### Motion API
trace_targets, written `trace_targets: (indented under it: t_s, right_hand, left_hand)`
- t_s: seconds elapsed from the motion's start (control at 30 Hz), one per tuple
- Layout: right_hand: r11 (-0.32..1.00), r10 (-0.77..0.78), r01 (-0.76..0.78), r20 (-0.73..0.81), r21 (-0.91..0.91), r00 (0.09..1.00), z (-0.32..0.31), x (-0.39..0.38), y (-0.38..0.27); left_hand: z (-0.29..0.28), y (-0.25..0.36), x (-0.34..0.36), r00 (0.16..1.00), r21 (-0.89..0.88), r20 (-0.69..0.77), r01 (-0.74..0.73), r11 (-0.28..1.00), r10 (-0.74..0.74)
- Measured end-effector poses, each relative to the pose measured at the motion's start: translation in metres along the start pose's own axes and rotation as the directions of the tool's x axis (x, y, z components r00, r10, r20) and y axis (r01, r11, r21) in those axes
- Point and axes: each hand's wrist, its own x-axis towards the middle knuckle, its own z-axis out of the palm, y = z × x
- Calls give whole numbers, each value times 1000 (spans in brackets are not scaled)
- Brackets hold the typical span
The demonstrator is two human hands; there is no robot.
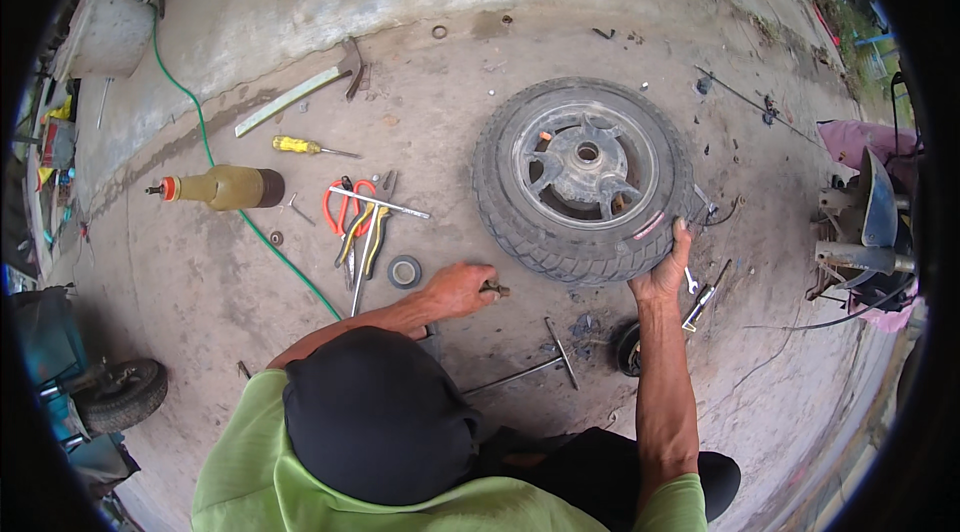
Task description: The person removes a bearing from a motorcycle wheel hub, then uses a hammer to install a new bearing into the hub. The person then places a washer over the bearing.
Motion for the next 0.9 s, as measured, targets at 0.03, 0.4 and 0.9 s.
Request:
trace_targets:
  t_s: [0.03, 0.4, 0.9]
  right_hand:
    - [999, 24, -24, 2, 35, 1000, 9, -2, 5]
    - [998, 30, -36, -116, -44, 993, 86, -54, 50]
    - [921, -76, 106, 94, -375, 993, 107, -88, 77]
  left_hand:
    - [2, -2, -2, 1000, -10, -18, -19, 1000, 19]
    - [-24, -10, -28, 987, -990, 124, 130, -59, 100]
    - [-81, 44, -45, 938, -989, -48, -93, -116, -344]
